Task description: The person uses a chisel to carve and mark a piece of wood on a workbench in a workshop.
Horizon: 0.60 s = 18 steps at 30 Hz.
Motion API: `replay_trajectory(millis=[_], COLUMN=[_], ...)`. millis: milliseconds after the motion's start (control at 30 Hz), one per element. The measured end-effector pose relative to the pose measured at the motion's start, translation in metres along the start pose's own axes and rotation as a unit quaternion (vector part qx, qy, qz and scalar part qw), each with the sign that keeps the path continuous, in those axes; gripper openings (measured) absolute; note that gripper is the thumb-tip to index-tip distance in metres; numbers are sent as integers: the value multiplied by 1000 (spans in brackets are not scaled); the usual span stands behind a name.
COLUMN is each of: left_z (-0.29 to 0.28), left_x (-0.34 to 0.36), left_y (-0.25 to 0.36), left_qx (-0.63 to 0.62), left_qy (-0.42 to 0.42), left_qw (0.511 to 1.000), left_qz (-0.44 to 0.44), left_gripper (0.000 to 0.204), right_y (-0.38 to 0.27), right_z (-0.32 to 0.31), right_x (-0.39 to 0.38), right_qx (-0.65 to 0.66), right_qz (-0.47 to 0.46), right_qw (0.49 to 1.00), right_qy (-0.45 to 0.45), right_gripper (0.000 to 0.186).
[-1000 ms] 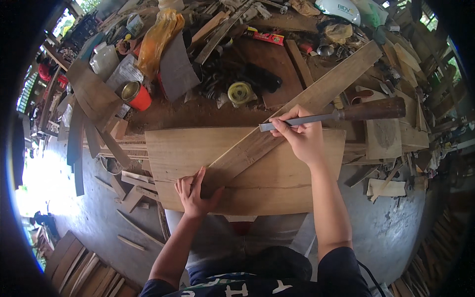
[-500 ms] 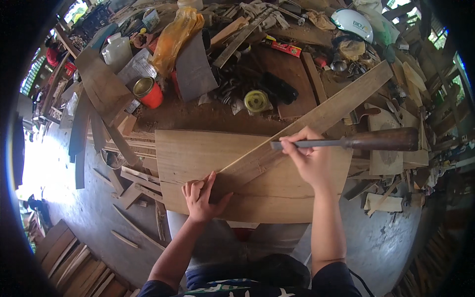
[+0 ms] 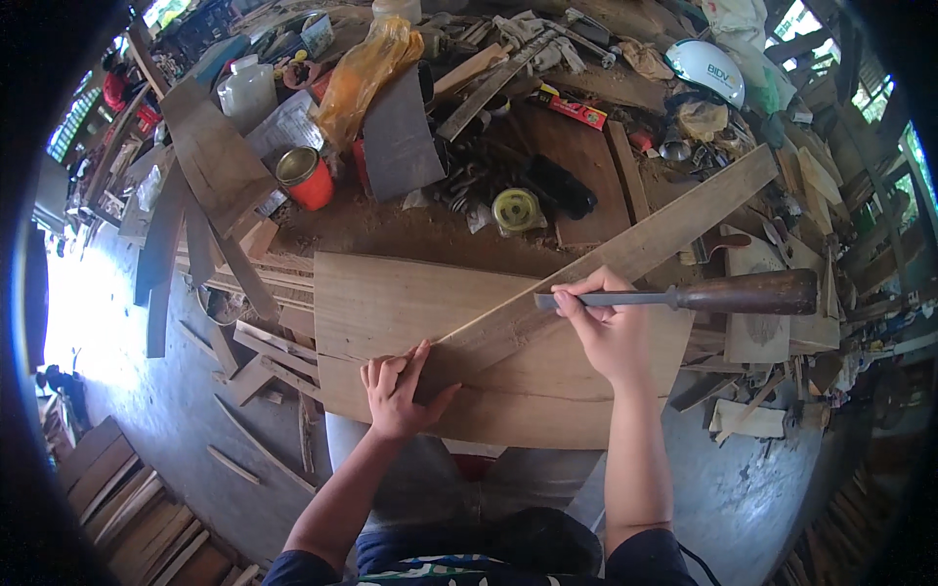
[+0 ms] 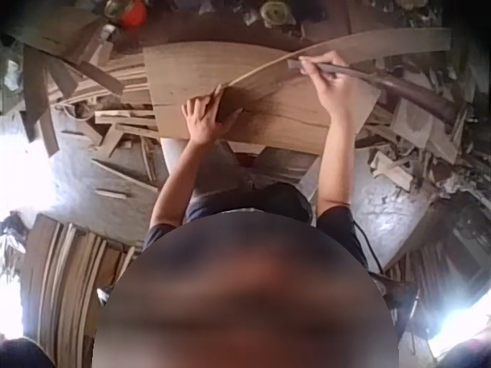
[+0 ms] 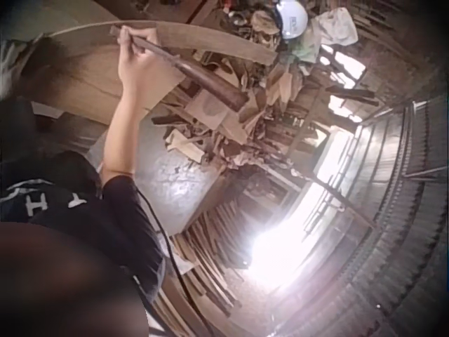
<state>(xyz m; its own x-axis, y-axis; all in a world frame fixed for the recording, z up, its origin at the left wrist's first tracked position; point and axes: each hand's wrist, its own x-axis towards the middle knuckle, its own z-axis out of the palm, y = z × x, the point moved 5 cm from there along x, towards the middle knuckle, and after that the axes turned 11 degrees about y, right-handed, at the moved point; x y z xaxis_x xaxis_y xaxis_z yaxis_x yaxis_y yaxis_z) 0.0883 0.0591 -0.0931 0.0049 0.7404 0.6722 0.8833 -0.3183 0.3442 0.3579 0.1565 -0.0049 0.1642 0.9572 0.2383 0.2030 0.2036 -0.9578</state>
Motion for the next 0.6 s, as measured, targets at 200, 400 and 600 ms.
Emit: replay_trajectory(millis=[200,400,600], left_z=[0,-2,0], left_x=[-1,1,-1], left_y=[-2,-4,-2], left_qx=[-9,2,1], left_qy=[6,-3,-1], left_qw=[1000,1000,1000], left_qz=[4,0,4], left_gripper=[73,72,71], right_y=[-4,-2,6], right_z=[59,5,-18], right_x=[-32,-4,-11], right_qx=[-27,-70,-21], right_qz=[-33,-39,7], right_qw=[998,996,999], right_qy=[-52,-29,28], right_gripper=[10,11,13])
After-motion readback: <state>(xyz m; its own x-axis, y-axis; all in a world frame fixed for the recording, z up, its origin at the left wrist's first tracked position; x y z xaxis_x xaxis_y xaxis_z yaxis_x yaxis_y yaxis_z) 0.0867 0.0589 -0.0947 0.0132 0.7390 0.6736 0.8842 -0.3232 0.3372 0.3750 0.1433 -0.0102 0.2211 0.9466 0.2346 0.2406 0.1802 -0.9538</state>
